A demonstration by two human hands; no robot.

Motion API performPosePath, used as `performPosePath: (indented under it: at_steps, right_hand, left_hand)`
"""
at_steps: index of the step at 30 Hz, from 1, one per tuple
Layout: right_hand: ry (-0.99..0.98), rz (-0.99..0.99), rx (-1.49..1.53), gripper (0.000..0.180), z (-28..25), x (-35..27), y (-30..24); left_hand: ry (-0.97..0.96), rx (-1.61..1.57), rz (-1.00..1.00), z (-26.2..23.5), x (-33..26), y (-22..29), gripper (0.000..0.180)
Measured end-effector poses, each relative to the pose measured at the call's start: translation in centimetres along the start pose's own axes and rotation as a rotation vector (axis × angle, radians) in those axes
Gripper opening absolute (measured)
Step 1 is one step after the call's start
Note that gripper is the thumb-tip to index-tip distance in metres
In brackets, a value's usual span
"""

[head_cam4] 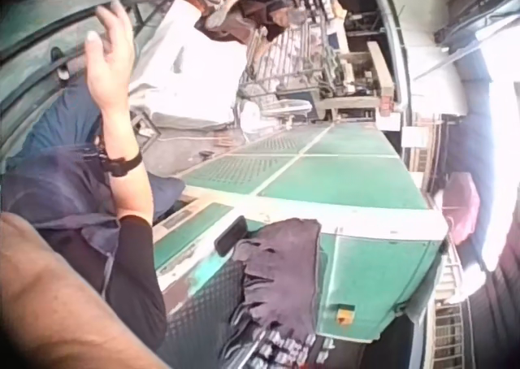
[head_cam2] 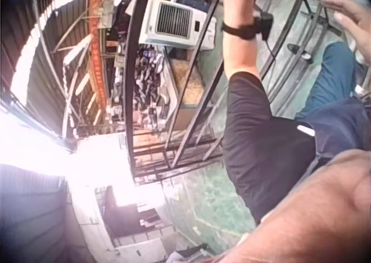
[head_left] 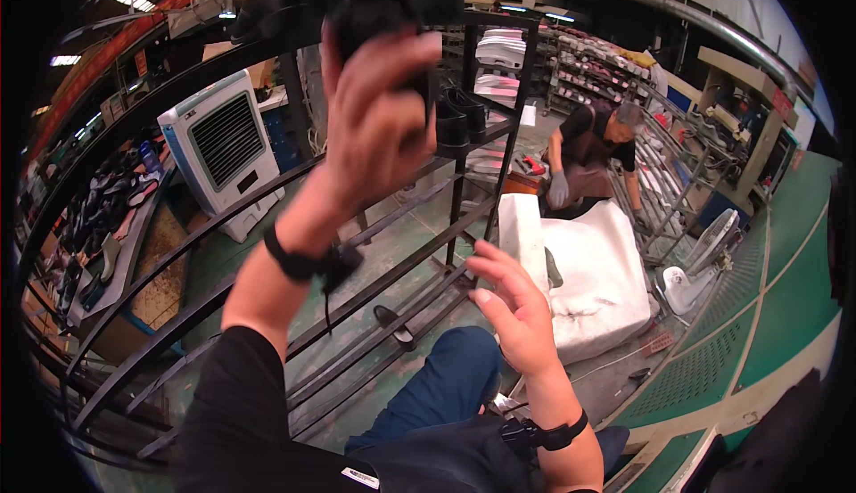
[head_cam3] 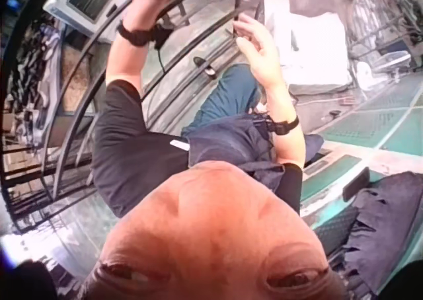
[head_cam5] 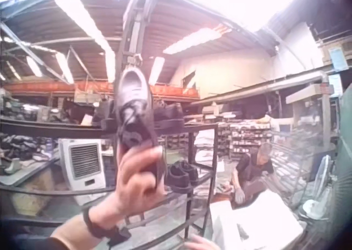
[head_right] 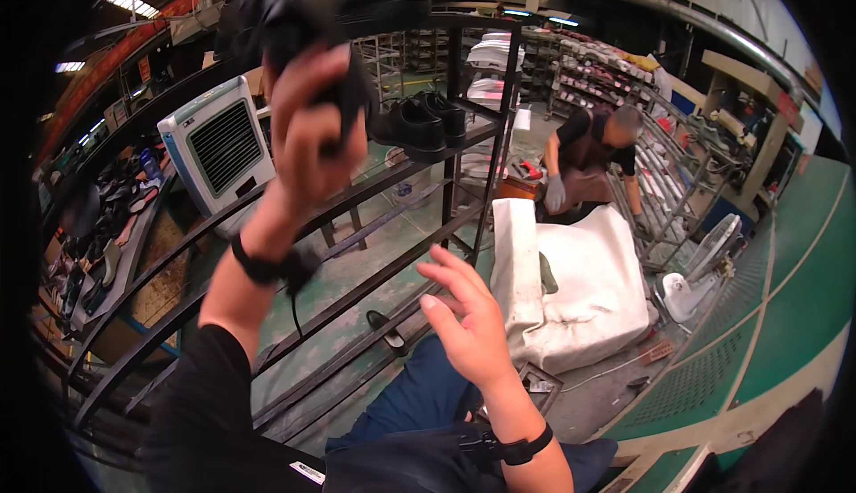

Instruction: Inspecting and organizing shoe components and shoe lasts in a footwear manufacturing factory.

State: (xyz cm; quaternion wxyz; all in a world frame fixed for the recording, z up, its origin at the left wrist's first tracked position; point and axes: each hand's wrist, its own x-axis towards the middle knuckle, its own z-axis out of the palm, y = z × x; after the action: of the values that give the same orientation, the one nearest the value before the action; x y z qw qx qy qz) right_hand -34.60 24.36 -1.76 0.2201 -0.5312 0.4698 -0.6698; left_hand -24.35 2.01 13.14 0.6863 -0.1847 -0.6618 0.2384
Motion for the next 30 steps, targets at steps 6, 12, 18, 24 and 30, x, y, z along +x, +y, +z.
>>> performPosePath:
  at_steps: [6, 12, 18, 24, 30]
  right_hand:
    - [-0.057, 0.223, -0.106, 0.026, -3.7, -4.1, 2.0]
    - [-0.022, 0.412, -0.029, 0.026, -7.0, -4.6, -0.8]
    - [0.096, 0.371, -0.433, 0.026, -15.1, -8.4, -7.8]
    - [0.233, 0.513, -0.605, 0.031, -22.6, -16.4, -18.2]
    - [1.21, 0.609, -0.975, 0.039, -25.1, -40.9, -32.3]
  left_hand:
    - [-0.089, 0.309, -0.25, 5.9, 3.6, -11.8, 0.061]
    - [-0.174, 0.381, -0.526, 5.3, 0.4, -20.7, 0.049]
    - [-0.141, 0.459, -0.269, 9.6, 2.7, -11.0, 0.063]
    - [-0.398, -0.684, -0.57, 8.2, -2.5, 7.8, 0.042]
    - [-0.833, -1.129, -0.599, 9.1, -13.2, 19.8, 0.031]
